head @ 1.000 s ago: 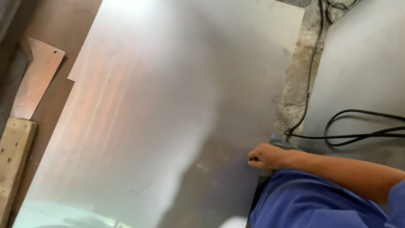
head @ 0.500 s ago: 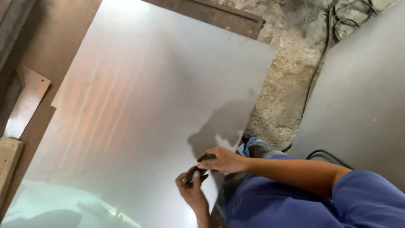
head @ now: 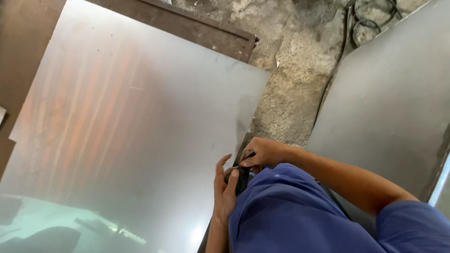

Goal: The person is measuring a metal sheet with a tape measure, marking it, and using metal shears to cut a small piece.

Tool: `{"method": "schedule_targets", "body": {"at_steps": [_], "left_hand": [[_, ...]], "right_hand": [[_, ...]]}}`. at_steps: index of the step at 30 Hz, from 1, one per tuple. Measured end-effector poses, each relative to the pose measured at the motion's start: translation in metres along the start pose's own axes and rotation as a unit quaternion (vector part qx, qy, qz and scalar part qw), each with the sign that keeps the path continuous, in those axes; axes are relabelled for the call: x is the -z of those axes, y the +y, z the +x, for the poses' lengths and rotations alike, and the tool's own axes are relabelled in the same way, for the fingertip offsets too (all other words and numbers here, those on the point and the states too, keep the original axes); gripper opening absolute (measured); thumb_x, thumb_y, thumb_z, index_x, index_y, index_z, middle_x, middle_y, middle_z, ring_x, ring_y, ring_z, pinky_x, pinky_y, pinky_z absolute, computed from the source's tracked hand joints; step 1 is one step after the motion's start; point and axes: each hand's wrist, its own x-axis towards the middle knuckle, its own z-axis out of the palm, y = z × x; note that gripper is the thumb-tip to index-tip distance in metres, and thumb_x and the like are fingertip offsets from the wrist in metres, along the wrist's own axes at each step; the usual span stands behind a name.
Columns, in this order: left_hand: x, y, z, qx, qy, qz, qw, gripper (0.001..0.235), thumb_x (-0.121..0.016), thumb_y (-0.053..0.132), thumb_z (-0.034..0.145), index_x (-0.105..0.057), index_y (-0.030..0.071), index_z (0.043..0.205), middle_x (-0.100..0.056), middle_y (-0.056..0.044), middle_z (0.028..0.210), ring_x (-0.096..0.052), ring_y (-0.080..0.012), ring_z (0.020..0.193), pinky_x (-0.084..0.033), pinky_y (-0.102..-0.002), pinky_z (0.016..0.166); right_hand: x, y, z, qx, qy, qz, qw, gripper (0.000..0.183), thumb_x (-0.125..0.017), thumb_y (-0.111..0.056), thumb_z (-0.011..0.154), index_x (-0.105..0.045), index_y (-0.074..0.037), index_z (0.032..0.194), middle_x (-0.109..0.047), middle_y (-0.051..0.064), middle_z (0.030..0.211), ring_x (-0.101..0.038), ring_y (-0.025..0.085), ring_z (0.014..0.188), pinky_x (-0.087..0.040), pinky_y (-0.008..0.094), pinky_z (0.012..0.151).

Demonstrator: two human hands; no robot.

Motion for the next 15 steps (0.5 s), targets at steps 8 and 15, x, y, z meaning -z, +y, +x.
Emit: {"method": "schedule_targets", "body": {"at_steps": [8,15], "left_hand": [[-0.082,0.013,0.128,-0.091,-0.034,0.185,0.978,0.039,-0.060,0.023,0.096,-0.066,0.009,0.131,-0.076,-0.019,0.104,-0.075,-0.0287,0.094,-0.057,-0.038,0.084],[-0.135,-0.009,0.272,0.086,0.193,0.497,0.842,0.030,-0.072,0.040,0.087,-0.079,0.016,0.102,-0.072,-0.019,0.102,-0.069,-0.0375,0.096,-0.057,-0.048,0.084]], "right_hand": [[0.163,0.007,0.013,0.017,0.095,-0.165,0.982,0.021,-0.081,-0.014,0.081,-0.079,-0.003,0.098,-0.077,0.007,0.081,-0.067,0.016,0.072,-0.055,0.032,0.067],[0.355,0.056,0.085,-0.024,0.217,0.083,0.972,0.029,-0.082,-0.006,0.082,-0.075,-0.006,0.111,-0.075,0.005,0.092,-0.069,0.015,0.077,-0.058,0.029,0.071]]}}
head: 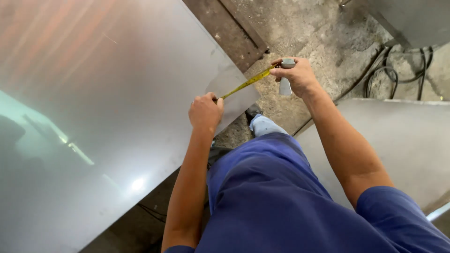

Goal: The person is measuring a metal sheet with a tape measure, marking it, and using metal shears to cut a small piece.

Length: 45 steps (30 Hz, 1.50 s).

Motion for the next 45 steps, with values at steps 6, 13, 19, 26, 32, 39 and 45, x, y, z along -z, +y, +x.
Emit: {"method": "schedule_targets", "body": {"at_steps": [6,13,19,26,32,39,45], "left_hand": [[0.002,0.065,0.042,0.120,-0.074,0.091,0.986,0.051,-0.072,0.059,0.087,-0.078,0.012,0.105,-0.075,-0.015,0.105,-0.072,-0.0351,0.101,-0.057,-0.046,0.085],[0.012,0.088,0.056,0.180,-0.124,0.116,0.969,0.057,-0.072,0.065,0.085,-0.078,0.012,0.107,-0.076,-0.011,0.109,-0.072,-0.0305,0.106,-0.058,-0.041,0.087],[0.013,0.092,0.060,0.176,-0.133,0.133,0.966,0.062,-0.072,0.069,0.082,-0.078,0.013,0.108,-0.076,-0.012,0.108,-0.072,-0.0305,0.104,-0.058,-0.041,0.086],[0.009,0.091,0.064,0.180,-0.141,0.133,0.964,0.063,-0.071,0.071,0.083,-0.078,0.013,0.105,-0.077,-0.011,0.104,-0.074,-0.0291,0.099,-0.059,-0.041,0.083],[0.017,0.099,0.062,0.195,-0.161,0.141,0.957,0.065,-0.070,0.073,0.083,-0.078,0.012,0.106,-0.076,-0.011,0.103,-0.074,-0.0306,0.096,-0.061,-0.044,0.077],[0.016,0.100,0.061,0.195,-0.151,0.142,0.959,0.067,-0.071,0.073,0.082,-0.078,0.011,0.106,-0.077,-0.011,0.102,-0.075,-0.0308,0.095,-0.062,-0.045,0.076],[0.011,0.097,0.060,0.192,-0.139,0.134,0.962,0.066,-0.072,0.072,0.081,-0.079,0.011,0.105,-0.077,-0.011,0.101,-0.075,-0.0302,0.094,-0.062,-0.045,0.075]], "right_hand": [[0.031,0.016,0.072,-0.012,-0.030,0.139,0.990,0.030,-0.080,0.002,0.085,-0.071,0.004,0.113,-0.073,0.010,0.087,-0.069,0.018,0.069,-0.058,0.032,0.064],[0.030,0.024,0.095,-0.003,-0.055,0.201,0.978,0.028,-0.080,0.005,0.087,-0.071,0.005,0.113,-0.072,0.013,0.089,-0.070,0.019,0.071,-0.059,0.032,0.064],[0.030,0.016,0.097,-0.014,-0.070,0.197,0.978,0.029,-0.080,0.005,0.086,-0.070,0.004,0.113,-0.072,0.013,0.091,-0.070,0.019,0.072,-0.061,0.033,0.065],[0.029,0.016,0.100,-0.001,-0.071,0.204,0.976,0.029,-0.081,0.005,0.085,-0.070,0.005,0.113,-0.074,0.014,0.094,-0.071,0.019,0.073,-0.061,0.034,0.065],[0.031,0.020,0.102,0.012,-0.076,0.193,0.978,0.029,-0.080,0.006,0.086,-0.070,0.005,0.113,-0.073,0.014,0.093,-0.071,0.019,0.073,-0.061,0.033,0.065],[0.031,0.021,0.104,0.028,-0.076,0.177,0.981,0.028,-0.079,0.007,0.088,-0.069,0.005,0.113,-0.073,0.013,0.093,-0.071,0.019,0.071,-0.060,0.033,0.063],[0.031,0.025,0.106,0.030,-0.073,0.173,0.982,0.028,-0.079,0.007,0.088,-0.069,0.004,0.114,-0.073,0.013,0.092,-0.071,0.019,0.071,-0.061,0.033,0.063]]}}
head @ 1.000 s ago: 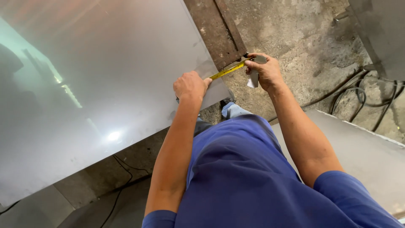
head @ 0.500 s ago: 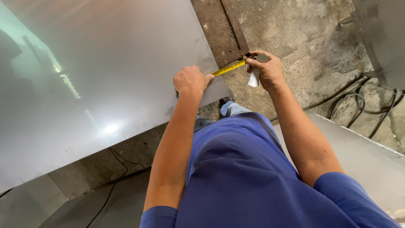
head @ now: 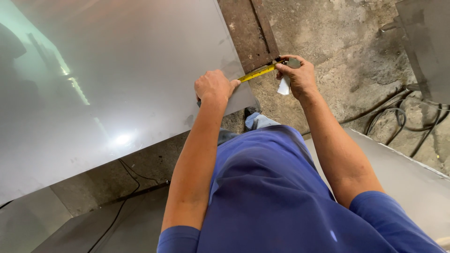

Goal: The person is measuring a metal sheet with a tape measure, marking it, and using metal shears to cut a small piece.

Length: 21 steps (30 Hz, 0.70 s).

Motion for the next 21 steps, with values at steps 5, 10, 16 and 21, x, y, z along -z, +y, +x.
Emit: {"method": "schedule_targets", "body": {"at_steps": [5,10,16,21], "left_hand": [[0.006,0.002,-0.005,0.002,-0.009,0.004,1.000,0.067,-0.070,0.073,0.082,-0.078,0.010,0.106,-0.077,-0.011,0.100,-0.076,-0.0301,0.092,-0.063,-0.046,0.074],[0.005,0.004,-0.005,0.010,-0.020,0.013,1.000,0.070,-0.069,0.074,0.083,-0.077,0.010,0.108,-0.076,-0.011,0.101,-0.076,-0.0298,0.092,-0.063,-0.046,0.073],[0.008,0.006,-0.008,0.013,-0.023,0.006,1.000,0.069,-0.070,0.073,0.082,-0.076,0.010,0.110,-0.076,-0.011,0.103,-0.075,-0.0308,0.095,-0.063,-0.047,0.073],[0.008,0.006,-0.007,0.018,-0.023,-0.002,1.000,0.069,-0.070,0.073,0.082,-0.077,0.010,0.109,-0.076,-0.012,0.104,-0.075,-0.0321,0.095,-0.063,-0.048,0.073]], "right_hand": [[-0.001,0.000,-0.002,-0.003,0.007,0.002,1.000,0.029,-0.079,0.007,0.088,-0.068,0.003,0.115,-0.073,0.014,0.093,-0.071,0.019,0.071,-0.062,0.033,0.063],[-0.003,-0.002,-0.004,-0.002,0.004,-0.001,1.000,0.028,-0.078,0.006,0.089,-0.069,0.002,0.116,-0.074,0.014,0.096,-0.072,0.019,0.073,-0.063,0.032,0.064],[-0.004,-0.002,-0.006,0.005,0.013,0.009,1.000,0.029,-0.078,0.006,0.089,-0.069,0.002,0.116,-0.074,0.014,0.096,-0.072,0.018,0.072,-0.062,0.032,0.064],[-0.002,0.005,-0.004,0.016,0.009,0.011,1.000,0.027,-0.078,0.005,0.090,-0.070,0.002,0.116,-0.074,0.014,0.097,-0.072,0.018,0.072,-0.062,0.031,0.065]]}}
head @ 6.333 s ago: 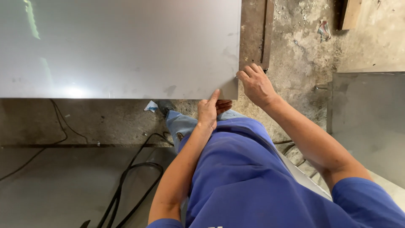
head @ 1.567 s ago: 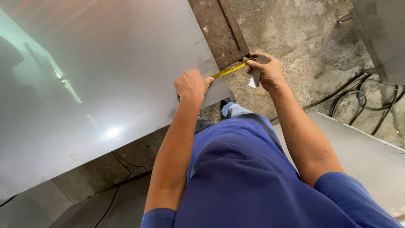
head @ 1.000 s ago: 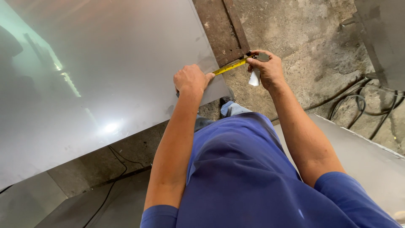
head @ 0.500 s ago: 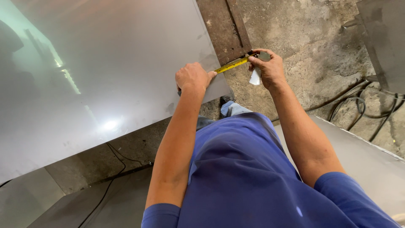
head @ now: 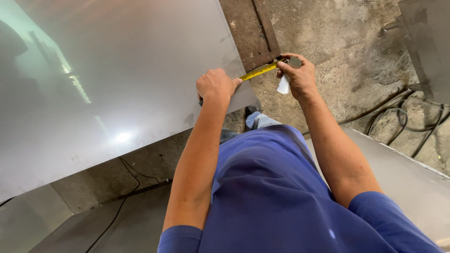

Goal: The person is measuring a metal sheet with a tape measure, marking it, and using metal shears to cut a small piece.

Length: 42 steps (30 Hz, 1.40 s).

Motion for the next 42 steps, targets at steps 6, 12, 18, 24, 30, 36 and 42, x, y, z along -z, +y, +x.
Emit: {"method": "schedule_targets", "body": {"at_steps": [6,12,18,24,30,36,42], "left_hand": [[0.005,0.001,-0.006,0.002,-0.004,-0.001,1.000,0.068,-0.070,0.072,0.083,-0.077,0.010,0.110,-0.076,-0.012,0.104,-0.076,-0.0325,0.095,-0.063,-0.049,0.072],[-0.002,0.000,0.000,0.000,0.005,0.001,1.000,0.068,-0.070,0.072,0.082,-0.076,0.011,0.110,-0.075,-0.011,0.104,-0.075,-0.0311,0.095,-0.063,-0.049,0.073],[0.002,0.002,-0.004,0.005,0.000,0.005,1.000,0.068,-0.069,0.072,0.083,-0.076,0.010,0.110,-0.076,-0.012,0.102,-0.075,-0.0314,0.092,-0.063,-0.050,0.072],[-0.001,0.002,-0.003,0.006,0.000,-0.001,1.000,0.067,-0.070,0.072,0.082,-0.077,0.011,0.108,-0.076,-0.011,0.101,-0.076,-0.0311,0.092,-0.063,-0.050,0.072],[-0.003,0.002,-0.002,0.008,0.004,-0.007,1.000,0.066,-0.071,0.071,0.082,-0.077,0.010,0.109,-0.076,-0.011,0.102,-0.075,-0.0320,0.094,-0.063,-0.052,0.071],[0.000,0.004,-0.005,0.014,0.002,-0.009,1.000,0.067,-0.072,0.071,0.082,-0.077,0.011,0.110,-0.076,-0.012,0.104,-0.075,-0.0323,0.095,-0.063,-0.053,0.072],[-0.001,0.004,-0.004,0.012,0.006,-0.008,1.000,0.067,-0.072,0.071,0.081,-0.077,0.010,0.110,-0.076,-0.012,0.105,-0.075,-0.0329,0.095,-0.063,-0.053,0.072]], "right_hand": [[-0.002,0.000,-0.002,0.011,0.006,-0.009,1.000,0.027,-0.079,0.005,0.091,-0.070,0.001,0.116,-0.074,0.013,0.097,-0.072,0.017,0.072,-0.062,0.030,0.065],[-0.002,-0.001,-0.002,0.006,0.014,-0.011,1.000,0.027,-0.079,0.004,0.090,-0.071,0.001,0.116,-0.073,0.012,0.096,-0.071,0.017,0.071,-0.062,0.029,0.064],[-0.004,-0.005,-0.004,0.008,0.007,-0.013,1.000,0.027,-0.079,0.004,0.090,-0.070,0.002,0.116,-0.073,0.012,0.096,-0.071,0.017,0.071,-0.061,0.030,0.064],[-0.002,-0.003,-0.003,0.012,0.002,-0.015,1.000,0.027,-0.079,0.004,0.090,-0.070,0.002,0.116,-0.073,0.013,0.098,-0.071,0.017,0.072,-0.061,0.030,0.065],[-0.001,-0.001,-0.001,0.010,0.000,-0.008,1.000,0.027,-0.079,0.004,0.090,-0.070,0.002,0.116,-0.074,0.013,0.098,-0.071,0.017,0.071,-0.061,0.030,0.064],[0.001,0.001,0.001,0.017,-0.003,-0.018,1.000,0.028,-0.078,0.004,0.090,-0.069,0.003,0.117,-0.073,0.014,0.098,-0.071,0.018,0.072,-0.060,0.030,0.064],[0.004,0.005,0.004,0.020,-0.005,-0.006,1.000,0.028,-0.079,0.005,0.089,-0.069,0.003,0.116,-0.073,0.014,0.099,-0.071,0.019,0.072,-0.060,0.031,0.064]]}}
